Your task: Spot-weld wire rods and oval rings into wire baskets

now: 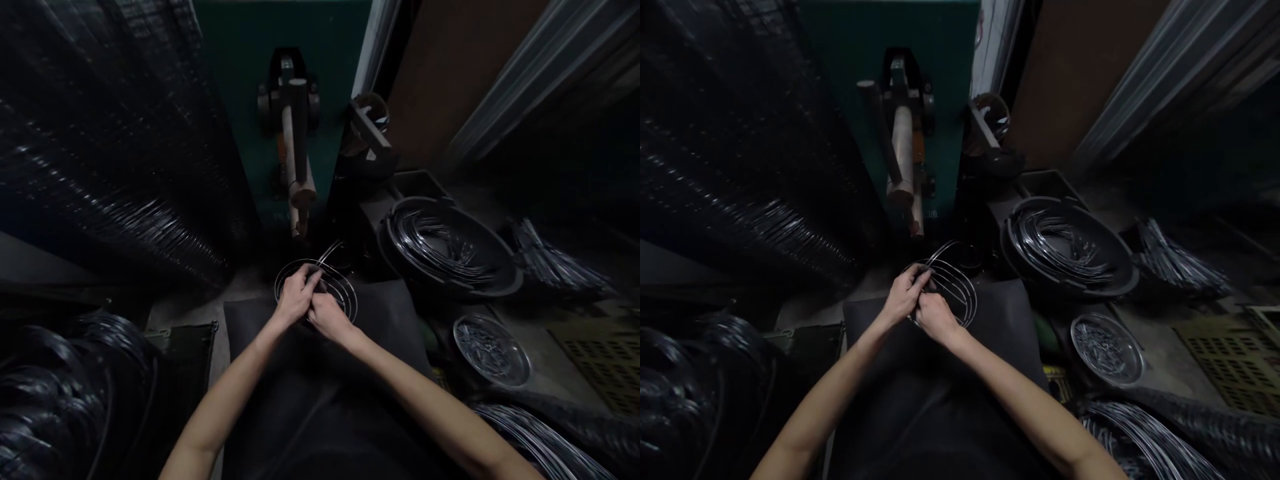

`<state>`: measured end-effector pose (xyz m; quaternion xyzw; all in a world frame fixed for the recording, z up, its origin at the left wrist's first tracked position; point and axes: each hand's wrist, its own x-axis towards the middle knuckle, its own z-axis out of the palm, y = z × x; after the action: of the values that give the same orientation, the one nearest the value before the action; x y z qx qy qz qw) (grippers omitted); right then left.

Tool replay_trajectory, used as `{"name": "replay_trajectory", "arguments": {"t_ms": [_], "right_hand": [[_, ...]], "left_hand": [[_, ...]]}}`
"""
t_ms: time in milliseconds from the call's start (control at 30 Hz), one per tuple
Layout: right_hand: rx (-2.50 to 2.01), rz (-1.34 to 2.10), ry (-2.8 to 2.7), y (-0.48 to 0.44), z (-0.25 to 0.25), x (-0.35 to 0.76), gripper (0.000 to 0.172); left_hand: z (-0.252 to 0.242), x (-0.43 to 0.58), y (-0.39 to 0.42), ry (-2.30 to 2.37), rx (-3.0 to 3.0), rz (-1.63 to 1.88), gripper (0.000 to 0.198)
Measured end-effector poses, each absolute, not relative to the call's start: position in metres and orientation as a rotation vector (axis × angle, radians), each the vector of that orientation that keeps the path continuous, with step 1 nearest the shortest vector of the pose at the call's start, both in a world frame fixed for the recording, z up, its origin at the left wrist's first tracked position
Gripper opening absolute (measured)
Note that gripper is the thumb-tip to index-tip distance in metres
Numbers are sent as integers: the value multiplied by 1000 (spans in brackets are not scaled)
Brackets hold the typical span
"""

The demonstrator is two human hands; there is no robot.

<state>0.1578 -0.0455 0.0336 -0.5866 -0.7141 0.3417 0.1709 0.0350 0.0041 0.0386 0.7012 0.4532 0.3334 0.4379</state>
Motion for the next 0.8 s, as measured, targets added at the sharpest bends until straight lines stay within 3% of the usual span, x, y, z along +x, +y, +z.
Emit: {"name": "replay_trajectory", "arguments": {"t_ms": [67,233,400,567,800], "right_hand": [[-1502,875,-2162,-54,45,182,22],[-1480,164,-1974,-41,93,266,37],[-1400,387,-1998,-11,113,275,33],[-1536,507,-1959,-9,79,258,27],[-1865,49,-2597,-9,51,241,53]], "left_hand": [[44,39,-2,1194,1732,858,33],[83,10,-9,1075,1859,921,34],[122,-1,4,1028,1879,982,31],[80,3,20,1189,1896,968,31],[21,3,26,1462,2461,550,34]]}}
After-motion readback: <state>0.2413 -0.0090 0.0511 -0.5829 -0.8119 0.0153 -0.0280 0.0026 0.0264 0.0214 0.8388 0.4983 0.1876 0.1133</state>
